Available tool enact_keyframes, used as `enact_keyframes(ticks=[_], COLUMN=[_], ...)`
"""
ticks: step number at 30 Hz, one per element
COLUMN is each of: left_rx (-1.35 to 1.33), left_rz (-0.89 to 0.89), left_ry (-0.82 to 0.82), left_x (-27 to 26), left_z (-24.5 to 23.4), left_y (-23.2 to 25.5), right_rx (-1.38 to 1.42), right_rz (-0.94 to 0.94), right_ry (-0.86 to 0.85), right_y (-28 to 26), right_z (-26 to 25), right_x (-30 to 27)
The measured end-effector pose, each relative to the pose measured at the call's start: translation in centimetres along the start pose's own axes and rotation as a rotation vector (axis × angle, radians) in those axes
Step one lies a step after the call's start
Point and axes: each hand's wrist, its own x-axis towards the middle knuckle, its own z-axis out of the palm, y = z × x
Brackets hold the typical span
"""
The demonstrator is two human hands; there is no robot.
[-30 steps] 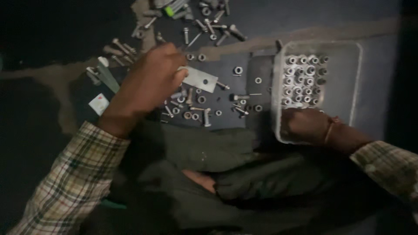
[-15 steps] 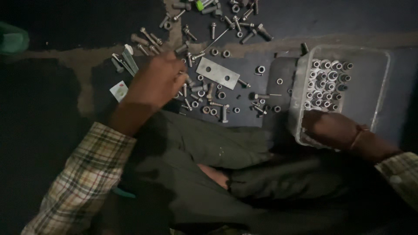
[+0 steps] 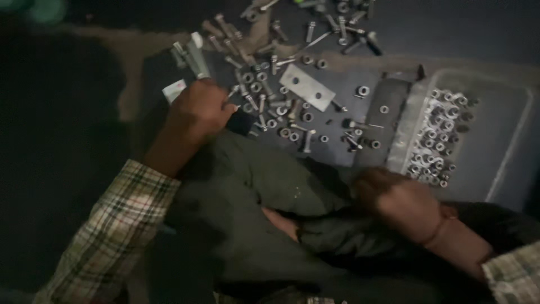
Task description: The person sits on the floor and sorts small metal hardware, picking up nuts and bolts from a scattered pile and placing them into a clear plastic container. The person repeatedly picks, aligns, and places the items into the container.
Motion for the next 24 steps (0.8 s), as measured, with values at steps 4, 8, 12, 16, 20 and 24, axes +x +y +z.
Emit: enact_keyframes(ticks=[4, 8, 12, 16, 20, 24], left_rx=[-0.063, -0.131, -0.245, -0.166, -0.094, -0.053], left_rz=[0.003, -0.233, -0.69, -0.717, -0.646, -0.648], left_ry=[0.238, 0.094, -0.366, -0.455, -0.394, -0.637], left_x=[-4.6, -4.4, -0.9, -1.5, -3.6, -2.2], left_z=[-2.4, -3.4, -3.6, -3.3, -2.0, 0.5], left_y=[0.6, 1.9, 1.2, 1.2, 2.5, 3.2], right_rx=[-0.147, -0.053, 0.096, 0.122, 0.168, 0.153], right_rz=[-0.164, -0.107, 0.018, -0.041, -0.062, -0.052], right_ry=[0.038, 0.052, -0.094, -0.09, -0.071, -0.083], right_y=[-2.2, -3.6, -4.1, -3.8, -3.4, -3.6], right_z=[2.3, 3.2, 3.5, 4.3, 5.9, 7.7], right_x=[3.7, 5.4, 6.7, 8.8, 10.7, 12.0])
